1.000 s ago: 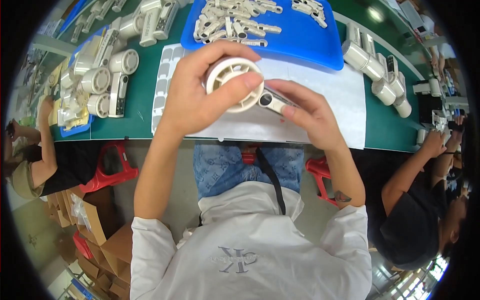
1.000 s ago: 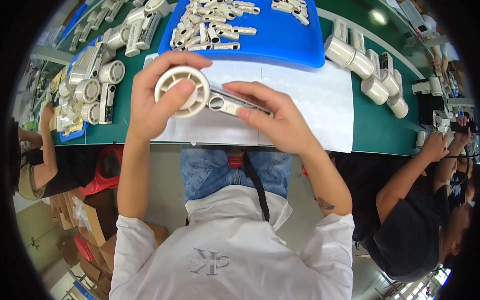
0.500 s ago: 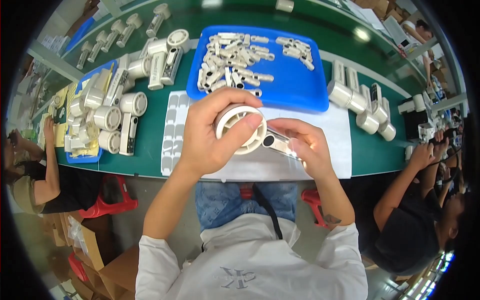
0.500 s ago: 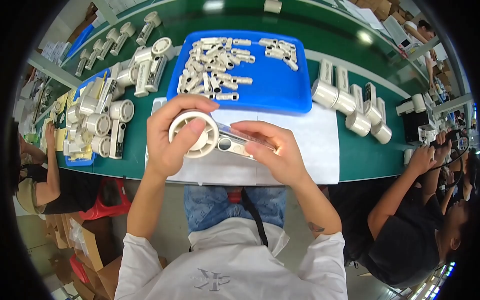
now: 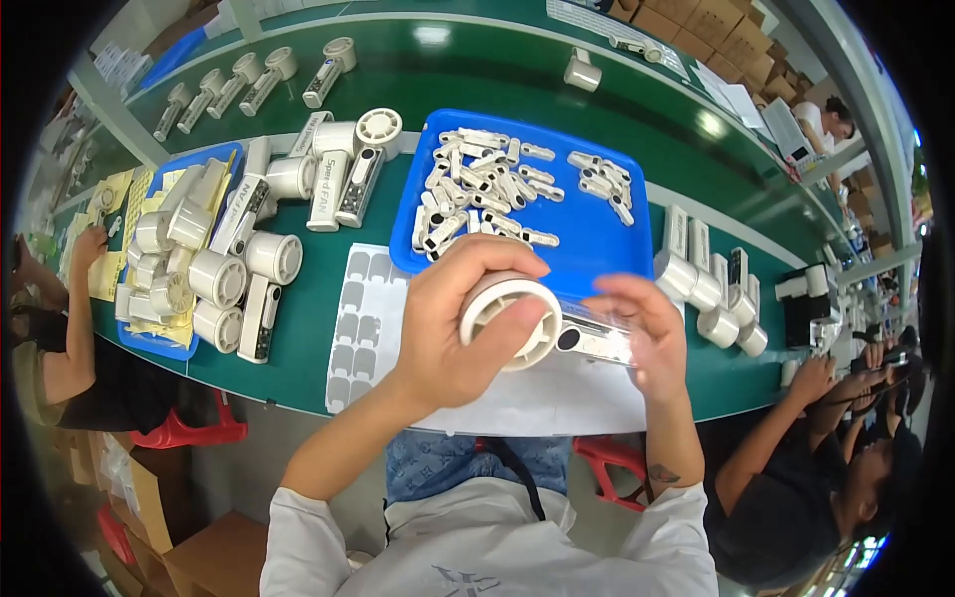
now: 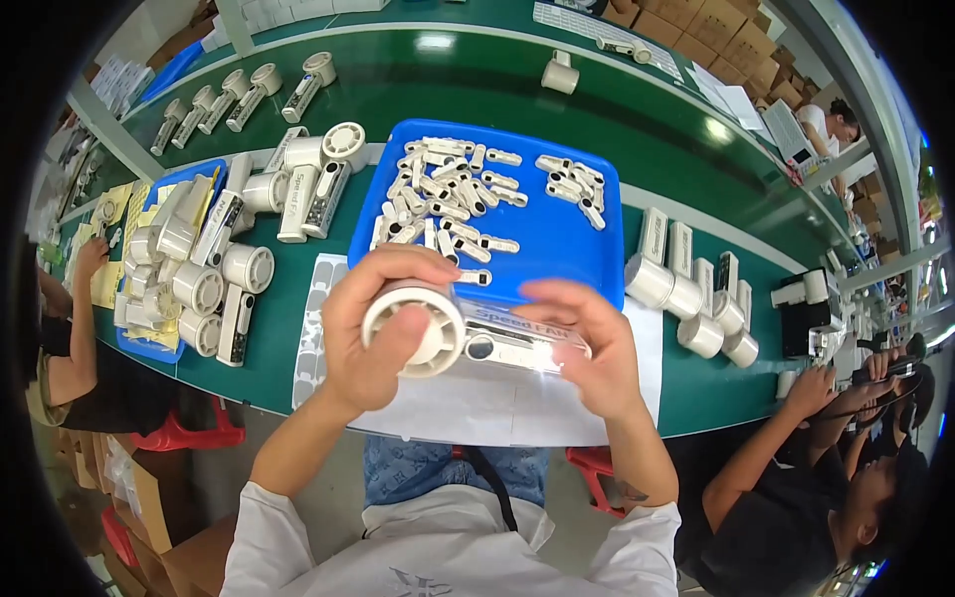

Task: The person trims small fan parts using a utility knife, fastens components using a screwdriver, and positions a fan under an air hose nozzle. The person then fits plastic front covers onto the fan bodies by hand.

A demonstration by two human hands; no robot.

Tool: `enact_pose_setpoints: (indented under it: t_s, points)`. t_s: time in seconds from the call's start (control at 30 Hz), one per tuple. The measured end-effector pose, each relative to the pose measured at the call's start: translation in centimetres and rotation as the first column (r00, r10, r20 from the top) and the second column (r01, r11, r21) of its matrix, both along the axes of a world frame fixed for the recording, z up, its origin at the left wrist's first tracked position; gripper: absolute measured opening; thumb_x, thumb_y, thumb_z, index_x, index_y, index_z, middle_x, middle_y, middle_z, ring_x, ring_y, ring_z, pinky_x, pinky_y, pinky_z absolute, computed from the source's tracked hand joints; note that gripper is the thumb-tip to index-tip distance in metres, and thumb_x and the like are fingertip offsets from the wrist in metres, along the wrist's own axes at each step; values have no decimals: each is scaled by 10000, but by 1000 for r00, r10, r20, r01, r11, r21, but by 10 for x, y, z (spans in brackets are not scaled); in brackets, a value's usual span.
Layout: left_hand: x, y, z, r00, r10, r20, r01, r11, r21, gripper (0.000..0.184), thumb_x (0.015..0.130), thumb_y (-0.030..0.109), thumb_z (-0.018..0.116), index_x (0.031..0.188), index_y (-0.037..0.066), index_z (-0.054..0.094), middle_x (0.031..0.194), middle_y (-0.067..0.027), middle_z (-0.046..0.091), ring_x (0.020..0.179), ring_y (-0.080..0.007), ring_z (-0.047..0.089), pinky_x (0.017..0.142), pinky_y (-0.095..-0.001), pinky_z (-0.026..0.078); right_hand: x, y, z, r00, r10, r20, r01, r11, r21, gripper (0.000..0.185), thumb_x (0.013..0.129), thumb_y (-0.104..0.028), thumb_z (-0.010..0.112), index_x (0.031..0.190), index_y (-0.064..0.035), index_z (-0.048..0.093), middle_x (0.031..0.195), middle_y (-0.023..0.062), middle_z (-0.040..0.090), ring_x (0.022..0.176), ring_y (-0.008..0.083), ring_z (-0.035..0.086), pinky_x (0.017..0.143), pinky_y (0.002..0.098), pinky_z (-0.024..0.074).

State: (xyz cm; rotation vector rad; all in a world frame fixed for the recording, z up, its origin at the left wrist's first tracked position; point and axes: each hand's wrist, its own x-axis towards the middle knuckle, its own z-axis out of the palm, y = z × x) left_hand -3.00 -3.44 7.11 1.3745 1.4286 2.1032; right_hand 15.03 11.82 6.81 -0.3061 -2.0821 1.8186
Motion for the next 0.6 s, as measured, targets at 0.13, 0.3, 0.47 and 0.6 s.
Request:
enact_pose_setpoints:
  t_s: [0.13, 0.3, 0.47, 0.6]
  points:
    - [21, 16, -9, 941, 227, 249, -292, 918, 267, 525, 955, 365, 592, 1257, -44, 460, 1228, -219, 507, 1144, -276, 526, 963, -371, 432, -21, -5, -4, 979, 20, -205, -113, 885, -452, 1075, 807, -427, 802, 1545, -15, 138, 1541, 192, 304, 1362, 393, 422, 1077, 497, 413]
    - [21, 24, -18, 979, 69, -194, -51, 994, 92, 699, 896, 534, 635, 1346, 27, 463, 1404, -242, 424, 1291, -441, 403, 1104, -515, 301, -40, -6, 2, 988, -126, -92, 94, 951, -293, 1039, 832, -450, 770, 1538, -2, 153, 1469, 196, 419, 1332, 313, 475, 1042, 419, 447]
    - [7, 11, -32, 989, -136, -59, 116, 956, -269, 400, 905, 418, 660, 1082, 60, 637, 1025, -147, 648, 921, -316, 637, 794, -413, 499, -64, 108, 34, 969, -226, 97, 230, 973, -31, 755, 897, -466, 668, 1443, -31, 381, 1060, 153, 670, 765, 239, 716, 478, 295, 559]
    - [-1, 10, -67, 829, -547, -119, 427, 755, -498, 313, 911, 378, 652, 755, 106, 661, 601, -57, 629, 537, -281, 626, 522, -426, 490, -105, 209, 45, 757, -559, 339, 360, 789, 497, 607, 882, -557, 630, 1201, -41, 610, 857, 72, 671, 538, 119, 599, 398, 219, 410]
